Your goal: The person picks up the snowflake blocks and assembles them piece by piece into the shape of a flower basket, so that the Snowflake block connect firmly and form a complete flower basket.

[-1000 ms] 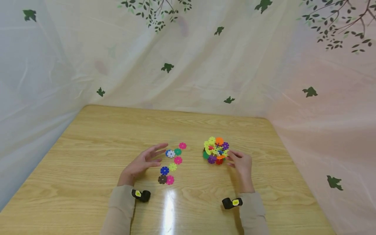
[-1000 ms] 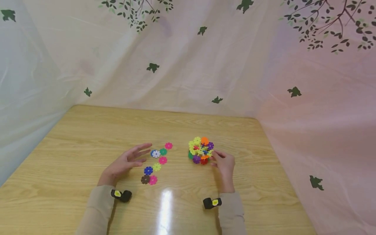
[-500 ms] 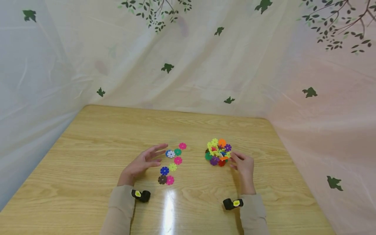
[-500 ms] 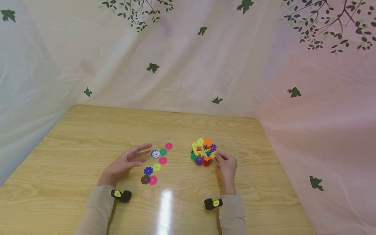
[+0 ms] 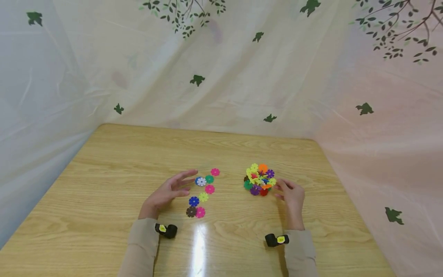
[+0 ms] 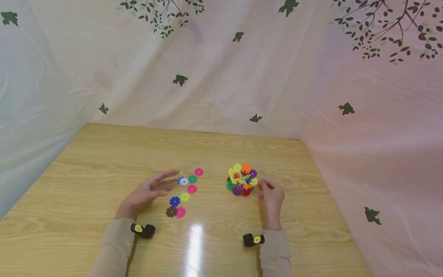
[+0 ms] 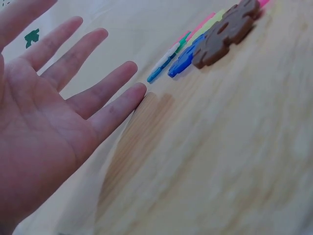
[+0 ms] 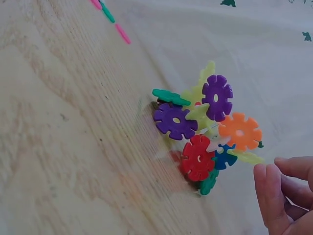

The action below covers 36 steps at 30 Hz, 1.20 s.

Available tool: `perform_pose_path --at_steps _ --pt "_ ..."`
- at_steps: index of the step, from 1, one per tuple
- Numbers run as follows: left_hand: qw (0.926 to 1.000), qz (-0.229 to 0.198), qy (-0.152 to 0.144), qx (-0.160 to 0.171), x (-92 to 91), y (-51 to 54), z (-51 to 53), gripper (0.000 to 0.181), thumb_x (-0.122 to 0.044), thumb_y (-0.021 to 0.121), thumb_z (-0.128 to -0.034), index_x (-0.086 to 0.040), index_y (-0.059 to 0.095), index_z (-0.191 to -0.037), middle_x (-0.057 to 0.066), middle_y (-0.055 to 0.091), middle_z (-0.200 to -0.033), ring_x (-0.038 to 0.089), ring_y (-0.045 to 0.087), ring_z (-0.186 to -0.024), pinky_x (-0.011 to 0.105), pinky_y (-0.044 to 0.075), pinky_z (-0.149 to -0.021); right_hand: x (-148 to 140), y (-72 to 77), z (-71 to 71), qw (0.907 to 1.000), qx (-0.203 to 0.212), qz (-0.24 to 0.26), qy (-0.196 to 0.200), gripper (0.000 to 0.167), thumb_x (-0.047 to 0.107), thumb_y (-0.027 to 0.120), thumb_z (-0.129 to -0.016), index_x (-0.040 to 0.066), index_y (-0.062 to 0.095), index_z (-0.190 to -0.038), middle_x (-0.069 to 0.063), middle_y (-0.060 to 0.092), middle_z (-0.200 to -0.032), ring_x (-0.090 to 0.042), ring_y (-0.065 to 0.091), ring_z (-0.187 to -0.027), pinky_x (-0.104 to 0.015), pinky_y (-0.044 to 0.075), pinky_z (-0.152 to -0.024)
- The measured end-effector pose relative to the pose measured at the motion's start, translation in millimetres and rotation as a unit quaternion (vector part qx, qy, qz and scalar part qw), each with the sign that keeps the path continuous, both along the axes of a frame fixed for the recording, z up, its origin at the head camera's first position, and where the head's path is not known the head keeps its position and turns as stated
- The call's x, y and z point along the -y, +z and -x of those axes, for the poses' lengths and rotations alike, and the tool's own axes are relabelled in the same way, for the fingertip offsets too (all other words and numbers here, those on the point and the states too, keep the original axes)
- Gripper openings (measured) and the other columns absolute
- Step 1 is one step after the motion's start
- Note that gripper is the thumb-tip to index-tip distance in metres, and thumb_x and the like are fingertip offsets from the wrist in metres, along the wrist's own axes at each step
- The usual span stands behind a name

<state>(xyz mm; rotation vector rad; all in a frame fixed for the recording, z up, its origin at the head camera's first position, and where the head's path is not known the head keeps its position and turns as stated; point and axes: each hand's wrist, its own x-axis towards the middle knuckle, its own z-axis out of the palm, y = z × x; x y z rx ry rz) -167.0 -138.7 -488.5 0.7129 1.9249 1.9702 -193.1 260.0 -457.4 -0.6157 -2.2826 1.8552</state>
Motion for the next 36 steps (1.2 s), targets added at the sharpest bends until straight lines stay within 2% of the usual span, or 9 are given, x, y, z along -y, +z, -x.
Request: perform_pose_path --at_steps 5,9,14,20,25,30,32,36 --pt "0.9999 0.006 0.002 0.009 -0.1 -0.7 -0.5 0.065 0.005 0.051 -0.0941 -0.008 0.026 -0.152 0.020 0.019 -0.160 0.044 0.023 -0.145 0.050 0.037 -0.113 -1 6.0 -1.9 0.9993 -0.018 -0.028 -0.016 0.035 0.022 0.062 -0.095 -0.004 0.066 -0.119 0.010 0.067 -0.080 0.001 0.065 -0.071 -0.022 0.060 -0.062" --pt "0.9996 0.018 0.000 0.022 0.1 -0.9 -0.6 0.066 0.003 0.053 -0.0940 -0.008 0.025 -0.153 0.018 0.019 -0.161 0.044 0.023 -0.145 0.043 0.037 -0.114 7 14.3 -4.7 0.9973 -0.048 -0.054 -0.013 0.031 0.019 0.063 -0.094 -0.003 0.068 -0.115 -0.002 0.072 -0.088 0.002 0.065 -0.069 -0.023 0.060 -0.059" --pt "0.9995 0.020 -0.004 0.023 0.0 -2.9 0.6 0.067 0.002 0.054 -0.0934 -0.006 0.024 -0.152 0.018 0.020 -0.160 0.044 0.024 -0.144 0.040 0.036 -0.115 27 21.9 -9.9 0.9950 -0.069 -0.067 0.026 0.026 0.014 0.063 -0.094 -0.004 0.069 -0.112 -0.018 0.072 -0.099 0.000 0.065 -0.068 -0.023 0.059 -0.056" --pt "0.9995 0.021 -0.003 0.023 0.0 -2.7 1.1 0.066 0.003 0.055 -0.0930 -0.004 0.025 -0.152 0.020 0.020 -0.160 0.044 0.024 -0.144 0.044 0.034 -0.115 64 18.8 -15.1 0.9888 -0.083 -0.067 0.105 0.020 0.007 0.067 -0.090 -0.005 0.071 -0.106 -0.020 0.072 -0.092 -0.016 0.070 -0.071 -0.025 0.059 -0.053" --pt "0.9994 0.027 -0.005 0.023 0.2 -1.8 0.5 0.067 0.000 0.057 -0.0929 -0.002 0.024 -0.152 0.021 0.020 -0.160 0.044 0.024 -0.144 0.044 0.035 -0.115 94 10.0 -17.6 0.9716 -0.065 -0.092 0.208 0.019 0.008 0.068 -0.089 -0.002 0.072 -0.104 -0.017 0.073 -0.091 -0.019 0.070 -0.076 -0.025 0.058 -0.053" --pt "0.9987 0.038 0.006 0.033 0.6 -3.4 0.8 0.065 -0.001 0.057 -0.0938 -0.002 0.026 -0.151 0.020 0.023 -0.159 0.043 0.025 -0.144 0.035 0.040 -0.112 116 -0.4 -13.3 0.9419 -0.029 -0.125 0.311 0.019 0.010 0.066 -0.091 0.004 0.072 -0.108 -0.012 0.073 -0.095 -0.015 0.067 -0.079 -0.027 0.060 -0.059" --pt "0.9982 0.045 0.015 0.038 0.5 -4.3 1.3 0.062 -0.001 0.055 -0.0948 -0.003 0.028 -0.150 0.019 0.025 -0.158 0.043 0.026 -0.144 0.030 0.044 -0.109 122 -4.4 -9.8 0.9330 -0.016 -0.129 0.336 0.019 0.010 0.066 -0.091 0.006 0.072 -0.108 -0.010 0.073 -0.098 -0.013 0.065 -0.079 -0.027 0.059 -0.061" --pt "0.9970 0.051 0.030 0.050 0.7 -6.5 2.7 0.058 -0.002 0.054 -0.0959 -0.003 0.031 -0.149 0.019 0.029 -0.157 0.042 0.029 -0.143 0.025 0.048 -0.103 132 -11.0 -3.3 0.9219 0.000 -0.137 0.362 0.019 0.010 0.066 -0.091 0.007 0.072 -0.109 -0.011 0.072 -0.103 -0.011 0.063 -0.079 -0.024 0.058 -0.063"
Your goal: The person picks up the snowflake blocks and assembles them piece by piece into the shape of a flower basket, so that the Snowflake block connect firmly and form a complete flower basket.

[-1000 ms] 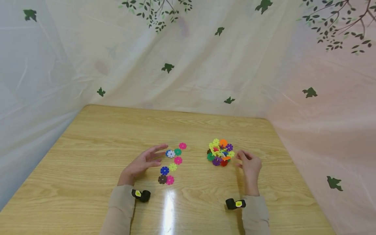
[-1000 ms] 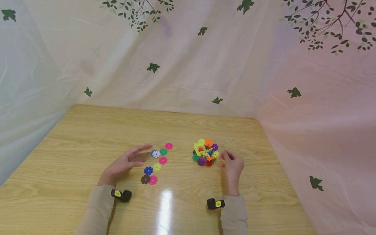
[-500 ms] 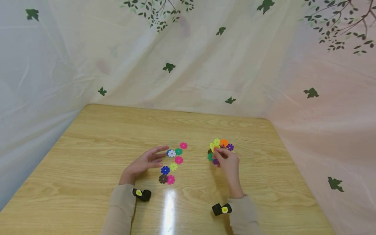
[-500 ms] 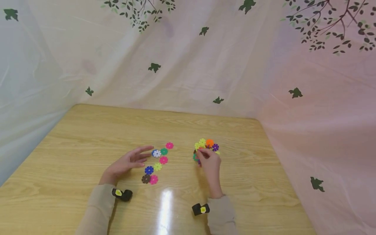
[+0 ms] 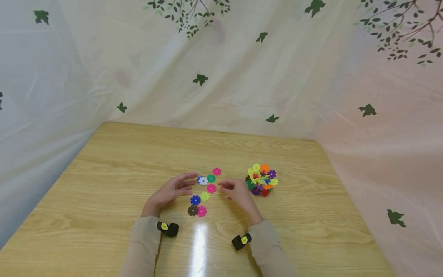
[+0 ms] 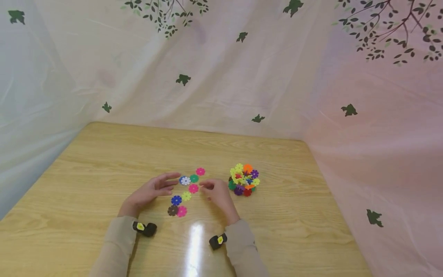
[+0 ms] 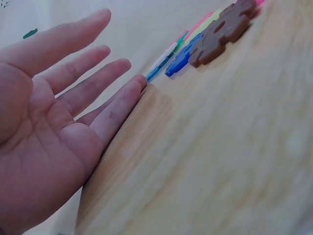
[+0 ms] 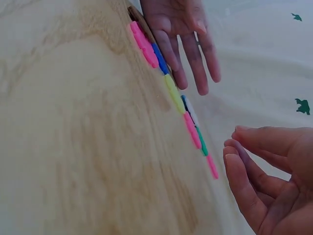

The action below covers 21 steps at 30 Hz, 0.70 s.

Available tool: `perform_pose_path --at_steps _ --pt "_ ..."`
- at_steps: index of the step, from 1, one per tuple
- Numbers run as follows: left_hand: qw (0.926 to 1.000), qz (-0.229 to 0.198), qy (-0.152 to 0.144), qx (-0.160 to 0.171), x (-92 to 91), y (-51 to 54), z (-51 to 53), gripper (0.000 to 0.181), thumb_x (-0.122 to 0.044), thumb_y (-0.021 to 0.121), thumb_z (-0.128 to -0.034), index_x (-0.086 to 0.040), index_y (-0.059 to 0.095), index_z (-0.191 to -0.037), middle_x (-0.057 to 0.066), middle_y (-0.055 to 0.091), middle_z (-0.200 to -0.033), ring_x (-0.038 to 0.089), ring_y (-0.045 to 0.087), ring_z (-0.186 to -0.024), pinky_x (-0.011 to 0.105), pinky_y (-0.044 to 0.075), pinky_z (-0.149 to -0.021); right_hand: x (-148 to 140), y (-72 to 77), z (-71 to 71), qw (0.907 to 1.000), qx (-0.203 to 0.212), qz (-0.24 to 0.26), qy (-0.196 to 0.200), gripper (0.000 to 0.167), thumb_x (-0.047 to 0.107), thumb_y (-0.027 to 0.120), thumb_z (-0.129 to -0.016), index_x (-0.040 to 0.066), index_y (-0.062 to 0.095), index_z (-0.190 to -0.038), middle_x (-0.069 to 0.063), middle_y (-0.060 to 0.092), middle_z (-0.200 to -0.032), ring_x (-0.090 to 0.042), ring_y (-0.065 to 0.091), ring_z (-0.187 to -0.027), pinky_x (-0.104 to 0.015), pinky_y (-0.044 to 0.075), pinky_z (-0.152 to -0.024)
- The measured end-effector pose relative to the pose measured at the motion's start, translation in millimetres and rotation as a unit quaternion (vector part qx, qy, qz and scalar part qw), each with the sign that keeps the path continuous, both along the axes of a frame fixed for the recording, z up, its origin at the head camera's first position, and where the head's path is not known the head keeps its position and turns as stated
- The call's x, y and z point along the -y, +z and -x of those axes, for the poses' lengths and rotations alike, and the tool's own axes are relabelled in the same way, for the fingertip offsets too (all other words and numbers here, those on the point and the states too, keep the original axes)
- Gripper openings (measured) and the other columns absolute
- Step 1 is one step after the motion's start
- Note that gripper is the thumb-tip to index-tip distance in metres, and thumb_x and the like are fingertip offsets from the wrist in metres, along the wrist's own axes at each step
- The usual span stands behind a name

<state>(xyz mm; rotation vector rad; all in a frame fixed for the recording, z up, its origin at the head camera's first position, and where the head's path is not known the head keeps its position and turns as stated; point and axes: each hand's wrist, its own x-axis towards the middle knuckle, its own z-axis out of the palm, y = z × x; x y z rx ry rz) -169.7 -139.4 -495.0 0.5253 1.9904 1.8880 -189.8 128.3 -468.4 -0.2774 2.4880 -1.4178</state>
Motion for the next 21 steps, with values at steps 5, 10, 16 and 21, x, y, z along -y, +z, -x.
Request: perform_pose_path --at_steps 5,10,16,21 --pt "0.9998 0.012 0.016 0.006 0.4 -1.8 2.4 0.058 -0.006 0.056 -0.0957 -0.003 0.033 -0.149 0.019 0.033 -0.155 0.041 0.035 -0.140 0.029 0.047 -0.105 8 -6.9 5.7 0.9998 0.005 -0.010 0.014 0.021 0.010 0.067 -0.090 0.007 0.072 -0.110 -0.011 0.072 -0.103 -0.010 0.062 -0.080 -0.023 0.058 -0.063" --pt "0.9991 0.030 0.030 0.003 -3.0 -1.4 8.1 0.059 -0.011 0.060 -0.0946 -0.004 0.035 -0.148 0.018 0.037 -0.153 0.038 0.043 -0.135 0.038 0.044 -0.110 13 -10.3 10.6 0.9995 -0.005 -0.012 0.030 0.023 0.009 0.069 -0.088 0.006 0.071 -0.111 -0.011 0.071 -0.100 -0.011 0.062 -0.082 -0.023 0.057 -0.062" --pt "0.9981 0.035 0.049 0.018 -8.4 -0.8 15.9 0.061 -0.007 0.062 -0.0916 0.000 0.036 -0.146 0.022 0.040 -0.149 0.036 0.053 -0.126 0.032 0.051 -0.101 17 -14.6 15.1 0.9990 -0.011 -0.010 0.041 0.024 0.007 0.072 -0.086 0.005 0.071 -0.110 -0.011 0.069 -0.093 -0.011 0.059 -0.072 -0.023 0.055 -0.058" --pt "0.9953 0.035 0.079 0.045 -16.5 -0.5 22.9 0.056 -0.001 0.062 -0.0896 0.004 0.042 -0.142 0.025 0.044 -0.146 0.031 0.061 -0.114 0.032 0.057 -0.090 21 -17.0 16.3 0.9978 -0.033 -0.026 0.051 0.024 0.006 0.073 -0.084 0.004 0.072 -0.108 -0.009 0.067 -0.085 -0.009 0.055 -0.065 -0.021 0.053 -0.055"
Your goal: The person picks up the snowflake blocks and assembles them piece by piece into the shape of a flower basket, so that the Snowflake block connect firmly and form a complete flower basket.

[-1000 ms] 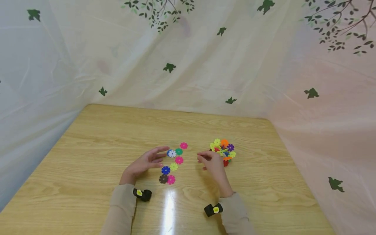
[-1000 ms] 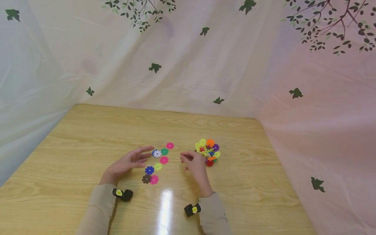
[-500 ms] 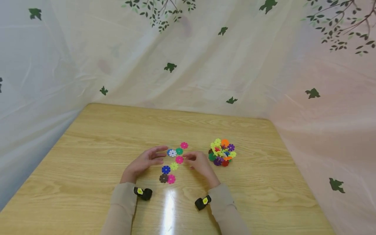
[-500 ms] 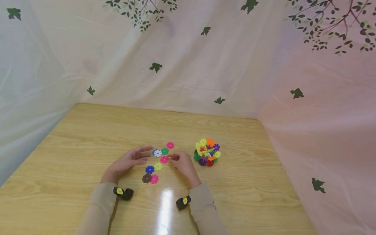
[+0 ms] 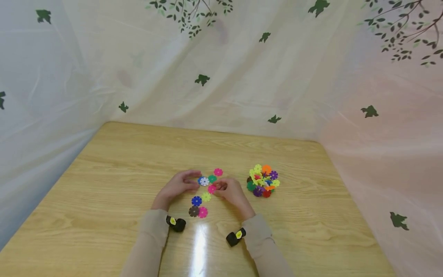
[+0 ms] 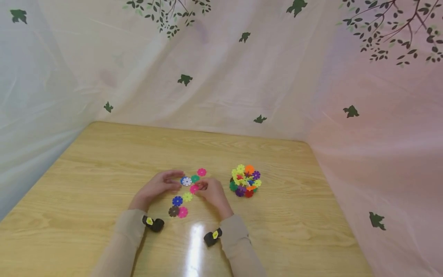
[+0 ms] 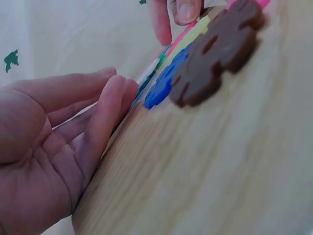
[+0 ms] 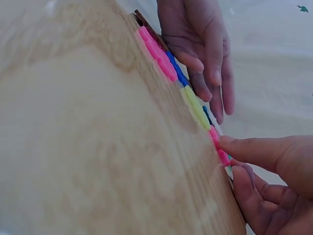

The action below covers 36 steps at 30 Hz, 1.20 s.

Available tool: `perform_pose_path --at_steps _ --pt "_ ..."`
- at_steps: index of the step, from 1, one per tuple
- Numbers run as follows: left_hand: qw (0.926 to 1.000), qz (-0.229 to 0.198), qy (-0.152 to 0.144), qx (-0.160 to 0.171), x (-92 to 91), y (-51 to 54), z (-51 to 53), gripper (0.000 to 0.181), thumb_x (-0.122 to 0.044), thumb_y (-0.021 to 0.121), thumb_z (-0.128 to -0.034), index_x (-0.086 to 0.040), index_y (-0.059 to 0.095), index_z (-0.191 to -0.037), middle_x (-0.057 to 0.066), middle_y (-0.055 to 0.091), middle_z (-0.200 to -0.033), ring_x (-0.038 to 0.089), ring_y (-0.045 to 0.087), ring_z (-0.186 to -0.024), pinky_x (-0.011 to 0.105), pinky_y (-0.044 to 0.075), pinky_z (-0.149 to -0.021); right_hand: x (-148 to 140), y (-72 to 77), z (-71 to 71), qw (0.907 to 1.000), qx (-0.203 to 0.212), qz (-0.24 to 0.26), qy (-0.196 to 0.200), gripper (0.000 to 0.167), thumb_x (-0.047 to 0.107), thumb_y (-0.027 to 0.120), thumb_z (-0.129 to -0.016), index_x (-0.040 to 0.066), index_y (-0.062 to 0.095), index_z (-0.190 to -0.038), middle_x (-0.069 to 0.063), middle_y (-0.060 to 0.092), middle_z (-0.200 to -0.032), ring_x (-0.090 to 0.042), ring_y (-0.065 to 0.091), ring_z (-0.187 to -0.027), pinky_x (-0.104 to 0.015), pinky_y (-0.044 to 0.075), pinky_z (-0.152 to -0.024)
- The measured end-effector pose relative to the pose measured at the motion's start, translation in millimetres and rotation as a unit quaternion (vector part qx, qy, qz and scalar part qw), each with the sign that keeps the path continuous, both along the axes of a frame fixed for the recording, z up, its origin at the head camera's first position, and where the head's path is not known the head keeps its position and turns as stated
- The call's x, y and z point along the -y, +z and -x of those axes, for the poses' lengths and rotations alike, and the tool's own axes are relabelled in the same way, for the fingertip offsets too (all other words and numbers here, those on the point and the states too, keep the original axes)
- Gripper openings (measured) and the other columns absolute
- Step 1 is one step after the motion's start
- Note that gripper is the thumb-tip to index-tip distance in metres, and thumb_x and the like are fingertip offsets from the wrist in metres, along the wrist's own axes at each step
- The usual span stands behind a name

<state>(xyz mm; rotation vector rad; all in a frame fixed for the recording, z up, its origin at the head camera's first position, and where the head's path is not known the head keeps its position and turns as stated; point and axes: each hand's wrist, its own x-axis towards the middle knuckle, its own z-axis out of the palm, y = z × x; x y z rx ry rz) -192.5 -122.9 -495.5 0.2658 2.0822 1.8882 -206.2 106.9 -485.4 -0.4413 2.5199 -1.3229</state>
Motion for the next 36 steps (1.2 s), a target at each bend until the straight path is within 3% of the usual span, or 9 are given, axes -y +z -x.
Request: perform_pose_path --at_steps 10,23,36 --pt "0.9973 0.049 0.054 -0.002 -16.5 2.2 6.4 0.047 0.008 0.061 -0.0869 0.008 0.050 -0.133 0.028 0.054 -0.133 0.011 0.065 -0.083 0.023 0.060 -0.068 3 4.8 -3.2 0.9997 -0.012 -0.021 0.008 0.025 0.008 0.073 -0.085 0.005 0.071 -0.110 -0.005 0.062 -0.082 -0.010 0.050 -0.063 -0.019 0.046 -0.053" --pt "0.9883 0.116 0.094 -0.031 -27.0 2.6 7.4 0.039 0.002 0.071 -0.0818 0.006 0.061 -0.119 0.023 0.064 -0.114 0.009 0.058 -0.068 0.020 0.055 -0.062 2 1.3 0.7 0.9993 -0.018 -0.032 0.012 0.023 0.009 0.073 -0.085 0.005 0.071 -0.107 -0.003 0.059 -0.080 -0.010 0.049 -0.065 -0.018 0.043 -0.054" --pt "0.9741 0.184 0.113 -0.068 -32.3 -1.8 9.3 0.033 -0.005 0.077 -0.0789 0.002 0.068 -0.110 0.017 0.065 -0.103 0.013 0.055 -0.073 0.021 0.048 -0.063 2 2.5 -1.3 0.9995 -0.012 -0.028 0.006 0.023 0.007 0.074 -0.084 0.003 0.070 -0.106 -0.005 0.059 -0.081 -0.011 0.049 -0.069 -0.017 0.043 -0.057"
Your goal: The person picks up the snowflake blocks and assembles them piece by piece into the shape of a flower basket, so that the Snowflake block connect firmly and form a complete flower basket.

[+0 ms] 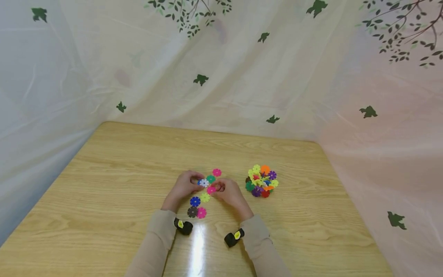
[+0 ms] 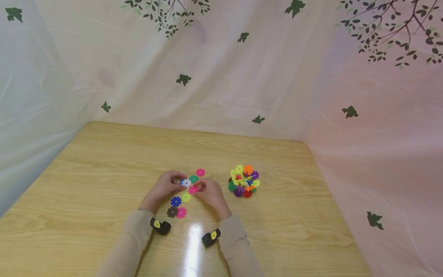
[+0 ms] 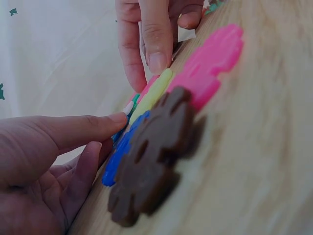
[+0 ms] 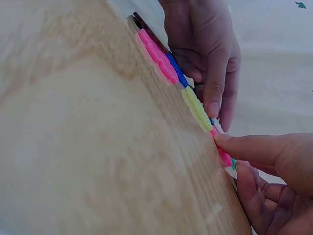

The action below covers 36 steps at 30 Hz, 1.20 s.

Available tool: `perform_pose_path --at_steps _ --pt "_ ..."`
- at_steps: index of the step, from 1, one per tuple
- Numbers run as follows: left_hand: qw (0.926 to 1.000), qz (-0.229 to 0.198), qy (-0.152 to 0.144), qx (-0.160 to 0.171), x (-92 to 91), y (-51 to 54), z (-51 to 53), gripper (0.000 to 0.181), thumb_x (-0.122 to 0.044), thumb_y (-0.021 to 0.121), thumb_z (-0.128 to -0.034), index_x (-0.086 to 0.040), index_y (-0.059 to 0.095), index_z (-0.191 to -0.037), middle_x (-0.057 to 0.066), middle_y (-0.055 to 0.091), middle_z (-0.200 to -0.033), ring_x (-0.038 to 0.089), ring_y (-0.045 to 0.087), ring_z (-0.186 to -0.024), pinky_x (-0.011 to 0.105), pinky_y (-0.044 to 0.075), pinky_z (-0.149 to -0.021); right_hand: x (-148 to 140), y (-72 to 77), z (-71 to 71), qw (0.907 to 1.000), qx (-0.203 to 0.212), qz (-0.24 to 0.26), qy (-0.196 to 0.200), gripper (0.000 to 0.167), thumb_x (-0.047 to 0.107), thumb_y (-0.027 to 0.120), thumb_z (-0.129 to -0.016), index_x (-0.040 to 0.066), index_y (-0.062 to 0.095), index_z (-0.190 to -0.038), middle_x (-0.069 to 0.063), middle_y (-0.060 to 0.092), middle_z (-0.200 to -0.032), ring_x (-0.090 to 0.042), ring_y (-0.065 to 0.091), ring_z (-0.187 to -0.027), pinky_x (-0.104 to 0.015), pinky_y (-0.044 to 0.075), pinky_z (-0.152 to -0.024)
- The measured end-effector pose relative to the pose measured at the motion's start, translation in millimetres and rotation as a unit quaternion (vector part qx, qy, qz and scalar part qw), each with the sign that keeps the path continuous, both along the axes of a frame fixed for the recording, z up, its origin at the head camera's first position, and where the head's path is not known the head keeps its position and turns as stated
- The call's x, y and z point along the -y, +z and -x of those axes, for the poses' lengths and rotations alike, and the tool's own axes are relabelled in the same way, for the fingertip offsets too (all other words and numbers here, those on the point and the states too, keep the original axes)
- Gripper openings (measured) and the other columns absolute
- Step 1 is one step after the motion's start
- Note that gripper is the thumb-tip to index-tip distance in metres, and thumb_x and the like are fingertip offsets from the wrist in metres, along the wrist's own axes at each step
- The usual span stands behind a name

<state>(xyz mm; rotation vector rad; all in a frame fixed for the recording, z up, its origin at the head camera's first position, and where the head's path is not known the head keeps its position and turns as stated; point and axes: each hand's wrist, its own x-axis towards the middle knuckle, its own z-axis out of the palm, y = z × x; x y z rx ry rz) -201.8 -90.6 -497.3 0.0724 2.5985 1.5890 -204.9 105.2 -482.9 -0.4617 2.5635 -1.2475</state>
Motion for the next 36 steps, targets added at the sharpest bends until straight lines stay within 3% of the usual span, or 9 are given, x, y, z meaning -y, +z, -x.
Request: perform_pose_path --at_steps 7,14,21,31,36 --pt "0.9992 0.037 -0.001 -0.013 -1.6 0.3 -0.4 0.030 -0.007 0.077 -0.0792 0.000 0.071 -0.108 0.013 0.060 -0.097 0.017 0.052 -0.078 0.022 0.044 -0.066 -2 -3.9 2.2 0.9999 0.009 -0.003 -0.005 0.024 0.009 0.074 -0.084 0.004 0.068 -0.107 -0.007 0.062 -0.088 -0.012 0.051 -0.073 -0.018 0.045 -0.059" --pt "0.9992 0.027 -0.002 -0.030 -0.3 2.1 -3.0 0.027 -0.006 0.077 -0.0779 0.000 0.069 -0.103 0.014 0.062 -0.098 0.018 0.053 -0.080 0.023 0.045 -0.069 -3 -5.6 3.2 0.9999 -0.016 -0.003 -0.006 0.020 0.011 0.074 -0.084 0.006 0.067 -0.102 -0.008 0.064 -0.094 -0.014 0.050 -0.075 -0.020 0.044 -0.064" --pt "0.9989 0.018 -0.016 -0.040 2.0 1.4 -5.1 0.026 -0.005 0.076 -0.0784 0.000 0.067 -0.103 0.013 0.061 -0.095 0.017 0.053 -0.079 0.024 0.045 -0.069 -5 -4.9 5.1 0.9995 -0.017 -0.006 0.025 0.027 0.010 0.072 -0.086 0.005 0.068 -0.113 -0.009 0.063 -0.097 -0.013 0.050 -0.075 -0.018 0.044 -0.062" --pt "0.9974 0.009 -0.032 -0.064 3.8 -1.7 -6.1 0.027 -0.002 0.075 -0.0796 -0.001 0.067 -0.105 0.013 0.058 -0.093 0.017 0.053 -0.078 0.024 0.047 -0.069 -7 -4.0 8.3 0.9987 -0.017 -0.015 0.047 0.025 0.011 0.073 -0.085 0.006 0.067 -0.108 -0.005 0.056 -0.085 -0.013 0.047 -0.069 -0.019 0.040 -0.058" --pt "0.9973 0.009 -0.046 -0.056 3.4 0.0 -6.7 0.026 -0.002 0.073 -0.0815 -0.004 0.066 -0.107 0.011 0.062 -0.092 0.016 0.055 -0.078 0.024 0.048 -0.069 -8 -7.4 10.6 0.9986 -0.019 0.011 0.049 0.025 0.008 0.070 -0.087 0.007 0.064 -0.111 -0.009 0.064 -0.093 -0.012 0.051 -0.070 -0.020 0.045 -0.057"
